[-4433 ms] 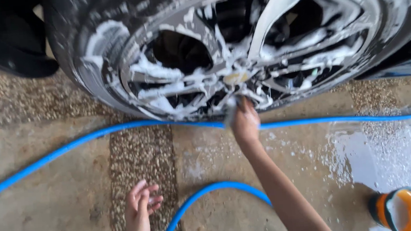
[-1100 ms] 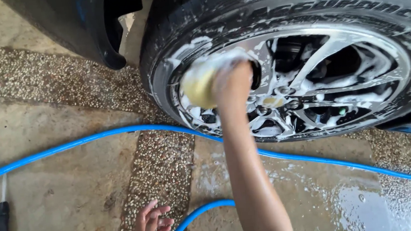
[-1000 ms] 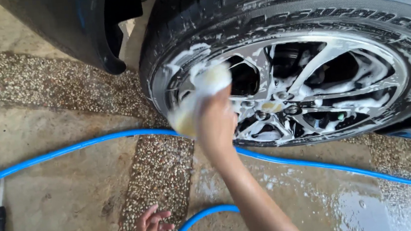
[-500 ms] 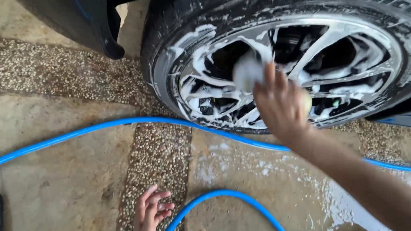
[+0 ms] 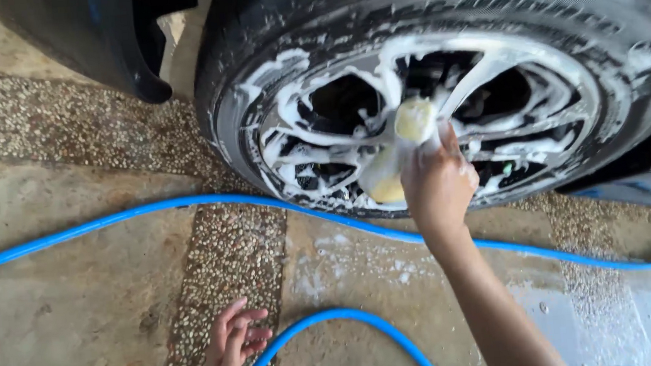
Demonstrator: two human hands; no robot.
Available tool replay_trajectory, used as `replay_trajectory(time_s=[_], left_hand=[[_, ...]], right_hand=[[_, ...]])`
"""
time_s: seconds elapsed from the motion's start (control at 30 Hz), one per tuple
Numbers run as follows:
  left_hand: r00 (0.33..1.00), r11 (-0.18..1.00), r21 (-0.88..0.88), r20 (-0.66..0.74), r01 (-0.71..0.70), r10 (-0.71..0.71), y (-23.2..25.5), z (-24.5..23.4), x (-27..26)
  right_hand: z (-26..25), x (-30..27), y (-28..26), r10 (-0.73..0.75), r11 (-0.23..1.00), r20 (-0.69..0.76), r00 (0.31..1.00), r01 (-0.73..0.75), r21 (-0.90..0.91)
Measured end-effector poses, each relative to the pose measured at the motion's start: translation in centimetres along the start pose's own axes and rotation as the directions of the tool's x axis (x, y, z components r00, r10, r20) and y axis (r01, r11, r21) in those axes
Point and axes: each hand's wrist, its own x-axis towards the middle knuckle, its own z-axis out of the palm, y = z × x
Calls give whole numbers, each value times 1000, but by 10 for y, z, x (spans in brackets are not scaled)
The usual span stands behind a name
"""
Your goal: Washing and scrubbing a car wheel and tire with a sponge and rinsing with a water hose.
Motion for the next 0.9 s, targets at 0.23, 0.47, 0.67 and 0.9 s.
replay_trajectory(time_s=[0.23,0.47,0.67,0.9], left_hand=[[998,998,19,1,61,-61,-4,15,0],[999,1000,15,28,20,-20,-4,16,2],[999,999,-11,-5,53,-53,-7,-13,10],[999,998,-50,-11,29,-30,-27,-39,14]], right_hand=[[18,22,-34,127,985,-232,964,-95,147],[28,11,-36,202,946,-227,953,-129,297],[78,20,-52,-136,962,-472,871,230,148],[47,21,-23,185,896,-545,818,87,435]])
